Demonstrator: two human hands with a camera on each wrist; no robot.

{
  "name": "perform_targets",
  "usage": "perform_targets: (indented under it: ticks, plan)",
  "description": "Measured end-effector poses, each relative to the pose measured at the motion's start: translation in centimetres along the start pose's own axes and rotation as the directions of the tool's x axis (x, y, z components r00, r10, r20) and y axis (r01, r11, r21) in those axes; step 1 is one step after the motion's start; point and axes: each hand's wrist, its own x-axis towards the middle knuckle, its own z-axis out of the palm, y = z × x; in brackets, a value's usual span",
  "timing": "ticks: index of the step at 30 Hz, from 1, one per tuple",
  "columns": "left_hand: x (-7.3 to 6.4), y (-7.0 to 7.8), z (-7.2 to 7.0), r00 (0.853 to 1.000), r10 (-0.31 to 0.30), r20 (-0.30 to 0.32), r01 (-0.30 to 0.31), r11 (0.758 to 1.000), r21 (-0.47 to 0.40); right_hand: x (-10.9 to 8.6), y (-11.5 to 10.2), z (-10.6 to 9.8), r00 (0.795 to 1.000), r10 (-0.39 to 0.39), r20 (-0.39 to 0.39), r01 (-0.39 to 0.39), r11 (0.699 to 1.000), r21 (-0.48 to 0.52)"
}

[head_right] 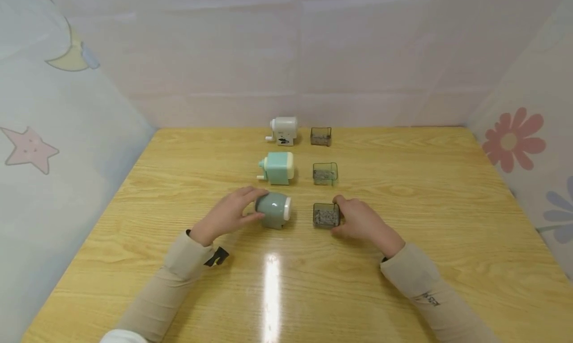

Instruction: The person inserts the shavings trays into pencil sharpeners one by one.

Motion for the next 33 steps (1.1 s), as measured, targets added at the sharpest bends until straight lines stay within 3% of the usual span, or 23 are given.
perform_targets:
  ticks: [9,22,33]
  plan:
    - [0.0,0.2,0.1,1.000,-0.028,0.002,0.028,1.000,-0.002,0.1,-0.2,-0.1,1.000,0.005,0.013,-0.005,1.000,-0.009]
    - [0.1,0.3,-0.1,0.997,-0.074,0.020,0.074,0.997,-0.021,0.8,-0.7,0.2,0.999,-0.047,0.014,0.047,0.999,-0.009]
    - [0.2,0.4,-0.1,0.997,-0.068,0.030,0.069,0.997,-0.024,1.2,-1.8,0.1,0.999,-0.025,0.037,0.026,1.000,-0.012]
